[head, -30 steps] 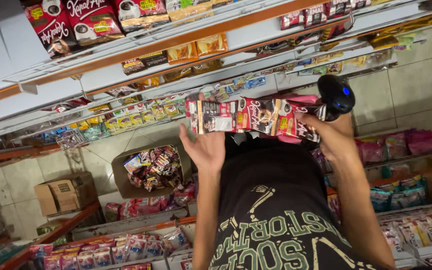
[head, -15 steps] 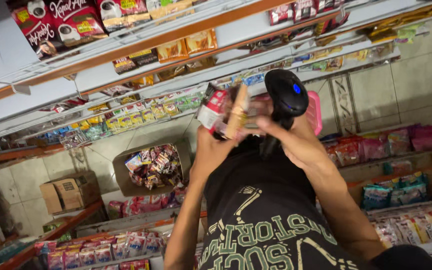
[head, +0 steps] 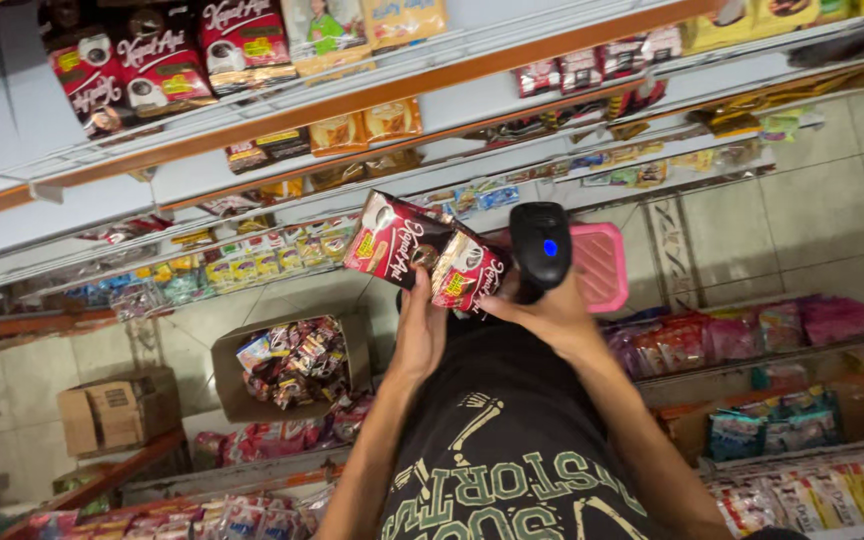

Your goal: The person scans several coffee packets from a box and individual packets on shelves using a handheld barcode scanner.

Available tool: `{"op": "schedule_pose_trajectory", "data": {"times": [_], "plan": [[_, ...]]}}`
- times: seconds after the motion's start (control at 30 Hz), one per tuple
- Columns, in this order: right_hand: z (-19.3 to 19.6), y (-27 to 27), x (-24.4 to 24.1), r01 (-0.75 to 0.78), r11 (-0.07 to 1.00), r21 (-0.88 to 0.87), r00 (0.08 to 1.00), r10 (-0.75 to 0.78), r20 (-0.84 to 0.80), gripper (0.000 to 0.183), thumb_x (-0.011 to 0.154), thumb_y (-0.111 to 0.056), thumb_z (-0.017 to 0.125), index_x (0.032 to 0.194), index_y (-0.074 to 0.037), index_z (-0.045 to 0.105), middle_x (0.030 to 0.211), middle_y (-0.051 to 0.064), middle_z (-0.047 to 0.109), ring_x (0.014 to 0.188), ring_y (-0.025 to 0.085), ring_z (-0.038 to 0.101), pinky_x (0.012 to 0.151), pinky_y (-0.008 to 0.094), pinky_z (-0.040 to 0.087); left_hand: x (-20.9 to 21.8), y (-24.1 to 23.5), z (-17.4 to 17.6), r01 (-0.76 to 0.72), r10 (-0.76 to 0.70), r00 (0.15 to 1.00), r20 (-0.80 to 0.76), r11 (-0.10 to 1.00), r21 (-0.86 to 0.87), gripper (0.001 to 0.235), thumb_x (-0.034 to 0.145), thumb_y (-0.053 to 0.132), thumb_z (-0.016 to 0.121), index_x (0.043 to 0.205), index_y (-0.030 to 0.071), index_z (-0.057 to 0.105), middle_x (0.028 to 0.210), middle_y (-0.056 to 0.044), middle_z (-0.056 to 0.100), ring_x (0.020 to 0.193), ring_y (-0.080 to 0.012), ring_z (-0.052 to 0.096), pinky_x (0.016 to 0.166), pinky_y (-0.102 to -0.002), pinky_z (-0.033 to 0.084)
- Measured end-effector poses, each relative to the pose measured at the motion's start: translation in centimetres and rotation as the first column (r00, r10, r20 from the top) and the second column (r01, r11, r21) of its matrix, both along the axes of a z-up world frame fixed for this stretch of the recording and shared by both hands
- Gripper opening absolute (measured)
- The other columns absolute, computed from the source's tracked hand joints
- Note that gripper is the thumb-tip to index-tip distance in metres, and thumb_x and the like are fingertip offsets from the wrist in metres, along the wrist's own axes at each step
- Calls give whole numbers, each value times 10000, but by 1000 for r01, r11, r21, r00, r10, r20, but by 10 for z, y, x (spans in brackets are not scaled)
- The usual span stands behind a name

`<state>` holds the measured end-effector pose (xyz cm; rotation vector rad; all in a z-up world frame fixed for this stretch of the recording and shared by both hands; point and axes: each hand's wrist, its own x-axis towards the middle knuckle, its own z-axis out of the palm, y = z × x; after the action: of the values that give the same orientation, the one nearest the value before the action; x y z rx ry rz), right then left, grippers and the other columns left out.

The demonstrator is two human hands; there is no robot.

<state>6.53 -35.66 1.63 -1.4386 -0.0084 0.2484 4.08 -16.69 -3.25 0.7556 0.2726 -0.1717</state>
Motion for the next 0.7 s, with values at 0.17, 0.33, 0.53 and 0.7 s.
{"op": "schedule_pose_trajectory", "data": {"times": [0.17, 0.33, 0.53, 0.7], "plan": [[-4, 4, 8, 91, 919, 384, 993, -56, -101, 553, 809, -53, 863, 1261, -49, 545, 1342, 127, 626, 1254, 221, 599, 1091, 398, 495, -18, 17, -38, 215, -269, 952, 146, 928, 305, 898, 991, 519, 622, 1598, 14, 195, 1619, -127, 326, 1503, -245, 316, 1243, -418, 262], [4, -7, 3, 161, 657, 737, 981, -25, -193, 519, 813, 2, 823, 1142, -120, 441, 1195, 91, 611, 1197, 245, 601, 1063, 429, 488, -28, 29, -100, 131, -389, 869, 305, 776, 617, 1254, 839, 785, 651, 1632, -26, 118, 1680, -162, 211, 1558, -300, 175, 1254, -424, 179], [8, -25, -1, 140, 797, 588, 990, -114, -81, 552, 784, 75, 826, 1133, -135, 453, 1078, 44, 563, 1124, 209, 590, 1031, 380, 484, 5, 60, -125, -136, -342, 883, 322, 469, 873, 1181, 921, 911, 146, 1628, -30, 232, 1721, -210, 203, 1623, -316, 124, 1315, -445, 91], [9, -47, -3, 189, 819, 542, 982, -160, -100, 513, 792, 95, 810, 1107, -129, 472, 1051, 41, 581, 1145, 203, 602, 1049, 381, 502, 28, 68, -57, 47, -43, 999, -29, 989, 144, 1070, 917, 828, 243, 1560, -23, 338, 1664, -175, 355, 1573, -256, 252, 1281, -421, 116]]}}
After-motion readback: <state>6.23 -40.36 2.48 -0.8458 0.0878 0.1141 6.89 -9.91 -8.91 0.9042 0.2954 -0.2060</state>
